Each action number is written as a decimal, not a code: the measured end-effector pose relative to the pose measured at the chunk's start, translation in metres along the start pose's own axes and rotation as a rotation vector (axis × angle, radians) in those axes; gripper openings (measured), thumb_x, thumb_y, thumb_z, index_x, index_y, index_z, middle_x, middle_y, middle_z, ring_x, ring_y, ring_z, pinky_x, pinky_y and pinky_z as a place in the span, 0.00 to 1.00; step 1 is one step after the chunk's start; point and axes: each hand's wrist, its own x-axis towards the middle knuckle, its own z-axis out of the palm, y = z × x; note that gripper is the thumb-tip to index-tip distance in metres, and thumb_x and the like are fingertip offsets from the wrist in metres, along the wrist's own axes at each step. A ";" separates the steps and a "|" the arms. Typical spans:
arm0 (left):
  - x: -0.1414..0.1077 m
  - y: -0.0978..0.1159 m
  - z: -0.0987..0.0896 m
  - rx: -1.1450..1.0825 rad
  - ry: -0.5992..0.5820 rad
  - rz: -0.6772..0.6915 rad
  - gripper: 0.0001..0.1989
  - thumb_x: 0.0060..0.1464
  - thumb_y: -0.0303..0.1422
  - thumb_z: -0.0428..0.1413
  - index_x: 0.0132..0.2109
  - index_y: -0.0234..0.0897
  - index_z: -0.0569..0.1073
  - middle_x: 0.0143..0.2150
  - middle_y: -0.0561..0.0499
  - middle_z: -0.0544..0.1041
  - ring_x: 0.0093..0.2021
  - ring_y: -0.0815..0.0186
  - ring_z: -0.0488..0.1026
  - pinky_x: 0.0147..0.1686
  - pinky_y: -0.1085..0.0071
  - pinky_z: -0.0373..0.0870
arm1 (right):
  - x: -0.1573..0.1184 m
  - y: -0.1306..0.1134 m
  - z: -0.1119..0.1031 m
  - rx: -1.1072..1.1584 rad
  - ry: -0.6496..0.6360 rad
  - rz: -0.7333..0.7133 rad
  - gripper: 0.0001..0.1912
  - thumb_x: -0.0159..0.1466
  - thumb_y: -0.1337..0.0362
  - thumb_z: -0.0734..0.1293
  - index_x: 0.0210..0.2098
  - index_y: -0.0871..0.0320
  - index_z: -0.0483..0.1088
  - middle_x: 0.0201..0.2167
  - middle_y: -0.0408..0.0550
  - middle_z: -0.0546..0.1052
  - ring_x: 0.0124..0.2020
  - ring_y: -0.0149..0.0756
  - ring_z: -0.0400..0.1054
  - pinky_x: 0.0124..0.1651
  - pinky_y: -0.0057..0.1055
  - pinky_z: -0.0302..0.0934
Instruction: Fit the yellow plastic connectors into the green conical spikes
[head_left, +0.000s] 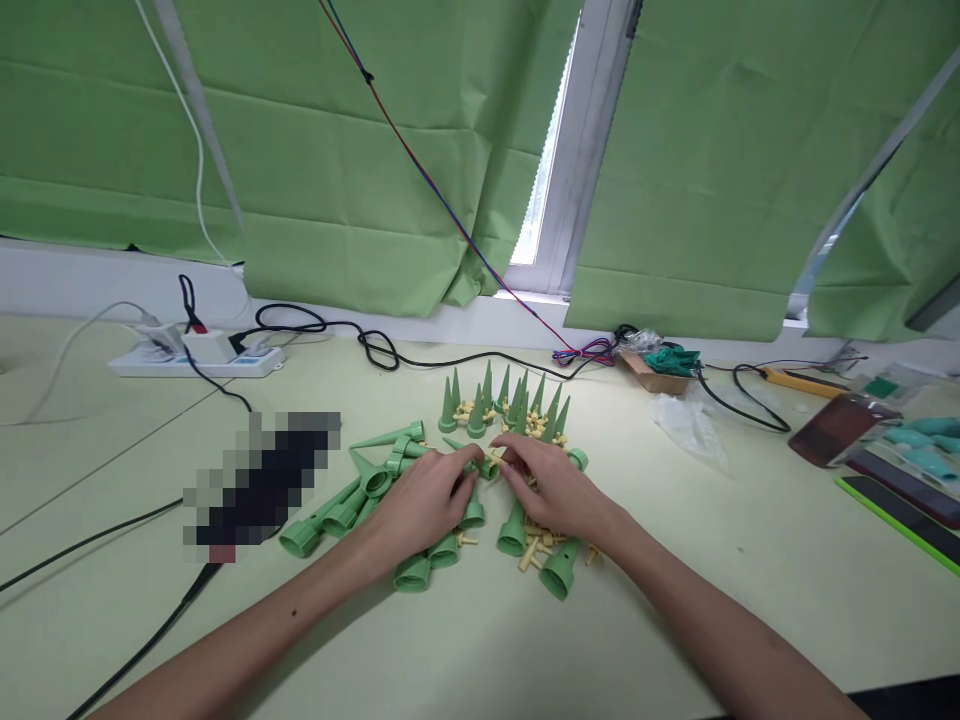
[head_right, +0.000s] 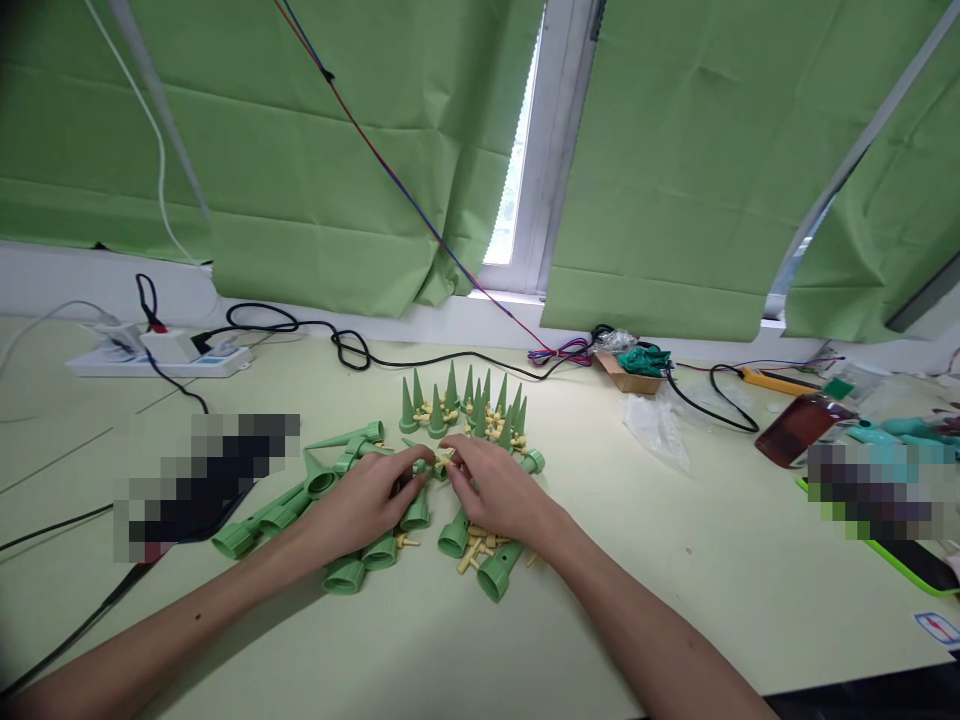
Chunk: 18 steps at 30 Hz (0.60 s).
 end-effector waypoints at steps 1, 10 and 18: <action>0.000 0.000 0.000 0.001 -0.002 -0.003 0.13 0.62 0.31 0.44 0.48 0.40 0.71 0.18 0.57 0.64 0.21 0.62 0.66 0.24 0.73 0.56 | 0.000 0.000 0.000 0.003 0.004 -0.003 0.14 0.70 0.68 0.57 0.54 0.58 0.63 0.36 0.49 0.75 0.38 0.38 0.69 0.40 0.32 0.63; 0.001 -0.002 -0.001 -0.008 0.045 -0.004 0.12 0.62 0.30 0.44 0.48 0.40 0.69 0.24 0.54 0.70 0.25 0.62 0.69 0.26 0.72 0.59 | 0.001 -0.002 0.000 0.000 0.025 -0.026 0.12 0.71 0.69 0.55 0.51 0.57 0.64 0.40 0.51 0.75 0.41 0.38 0.69 0.42 0.33 0.62; 0.002 0.001 -0.002 -0.030 0.135 0.082 0.12 0.64 0.32 0.45 0.51 0.41 0.69 0.41 0.48 0.74 0.38 0.61 0.72 0.33 0.70 0.64 | 0.001 -0.001 0.001 0.039 0.040 -0.029 0.12 0.72 0.68 0.54 0.51 0.57 0.64 0.37 0.48 0.75 0.38 0.37 0.70 0.41 0.32 0.62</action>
